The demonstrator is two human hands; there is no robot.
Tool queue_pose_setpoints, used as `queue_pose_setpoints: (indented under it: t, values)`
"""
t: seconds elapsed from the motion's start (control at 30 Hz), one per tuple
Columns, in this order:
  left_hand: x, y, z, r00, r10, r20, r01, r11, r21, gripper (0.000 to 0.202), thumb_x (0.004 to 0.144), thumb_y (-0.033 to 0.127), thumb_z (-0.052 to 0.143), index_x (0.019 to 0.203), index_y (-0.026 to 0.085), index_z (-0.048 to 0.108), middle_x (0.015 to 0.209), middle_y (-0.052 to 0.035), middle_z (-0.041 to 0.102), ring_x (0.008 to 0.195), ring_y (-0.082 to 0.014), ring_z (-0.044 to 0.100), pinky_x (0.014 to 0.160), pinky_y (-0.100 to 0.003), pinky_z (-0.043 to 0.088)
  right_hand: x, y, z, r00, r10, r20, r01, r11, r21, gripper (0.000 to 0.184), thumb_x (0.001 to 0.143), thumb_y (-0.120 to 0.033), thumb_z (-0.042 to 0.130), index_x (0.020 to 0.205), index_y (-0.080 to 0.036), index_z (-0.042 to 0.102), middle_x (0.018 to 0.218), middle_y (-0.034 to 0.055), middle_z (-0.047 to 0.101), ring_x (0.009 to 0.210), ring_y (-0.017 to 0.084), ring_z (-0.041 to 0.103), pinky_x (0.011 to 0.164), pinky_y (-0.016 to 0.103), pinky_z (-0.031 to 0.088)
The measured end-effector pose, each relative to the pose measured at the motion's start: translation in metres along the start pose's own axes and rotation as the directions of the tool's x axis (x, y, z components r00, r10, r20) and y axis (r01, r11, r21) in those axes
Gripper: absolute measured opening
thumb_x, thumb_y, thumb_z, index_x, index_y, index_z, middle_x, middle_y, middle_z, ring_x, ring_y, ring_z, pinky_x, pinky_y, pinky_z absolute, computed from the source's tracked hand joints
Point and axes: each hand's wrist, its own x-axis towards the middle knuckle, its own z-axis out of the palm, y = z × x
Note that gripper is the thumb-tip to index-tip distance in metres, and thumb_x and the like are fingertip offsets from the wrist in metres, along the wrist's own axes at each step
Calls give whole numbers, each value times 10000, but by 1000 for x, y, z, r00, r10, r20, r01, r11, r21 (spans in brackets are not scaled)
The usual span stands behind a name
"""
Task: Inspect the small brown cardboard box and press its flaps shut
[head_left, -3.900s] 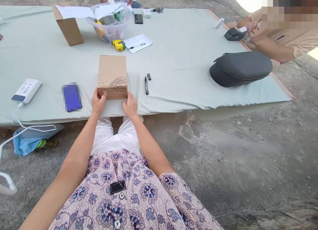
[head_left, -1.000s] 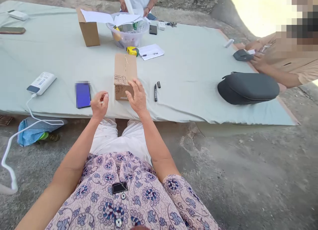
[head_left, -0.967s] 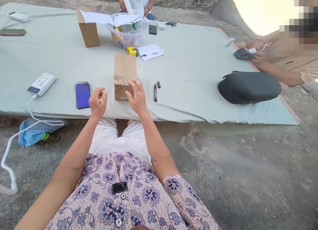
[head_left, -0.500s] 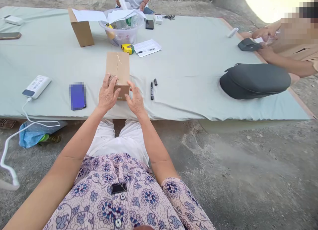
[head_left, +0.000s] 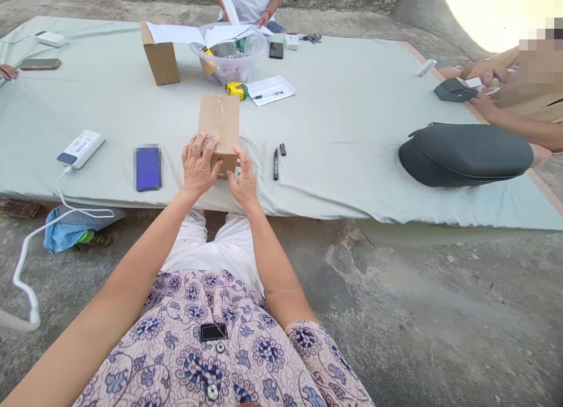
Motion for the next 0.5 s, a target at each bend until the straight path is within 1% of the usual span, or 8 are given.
queue_pose_setpoints:
  t: [0.07,0.13,0.2,0.3,0.4,0.5]
  values:
    - [-1,-1,1,1000,-6,-6,6,1000,-12,585,889,483,600,1417,241,531,1583,-161,411,1502,-364,322,1222,-576,197,-2,-1,0,1000,26,9,-26,1000,-8,654,855,-165,470,1490,-213,322,1516,133,485,1321,213,504,1071,422,504]
    - [-2,-2,2,1000,-1,-5,1,1000,-25,580,897,491,593,1413,232,529,1578,-176,409,1497,-367,334,1213,-576,232,-4,0,1,999,39,14,-39,999,-16,658,860,-167,471,1498,-213,316,1509,144,483,1275,212,532,1049,423,517]
    - [-4,-3,4,1000,23,-1,-23,998,-59,568,920,495,565,1414,220,518,1576,-188,401,1489,-355,354,1192,-546,309,-7,2,2,999,40,20,-39,999,-32,661,878,-182,469,1514,-223,294,1522,149,460,1249,208,542,1037,422,524]
    - [-8,-6,6,998,58,-2,-58,992,-114,543,961,480,507,1428,203,493,1583,-194,375,1483,-327,374,1145,-480,414,-13,6,4,1000,12,12,-11,999,-39,668,907,-226,462,1538,-245,242,1550,152,413,1282,216,521,1024,434,531]
    - [-14,-7,9,998,59,-7,-60,989,-136,529,976,451,493,1440,197,479,1592,-190,358,1483,-321,374,1136,-453,438,-19,7,5,1000,-10,3,10,999,-34,684,921,-272,468,1552,-257,204,1546,161,407,1290,232,519,983,441,551]
    - [-18,-9,11,998,55,-9,-56,986,-156,511,980,438,492,1437,212,483,1600,-172,354,1497,-315,354,1143,-444,437,-26,9,5,1000,20,7,-20,999,-28,724,925,-331,496,1567,-275,166,1512,168,436,1228,232,566,887,402,582]
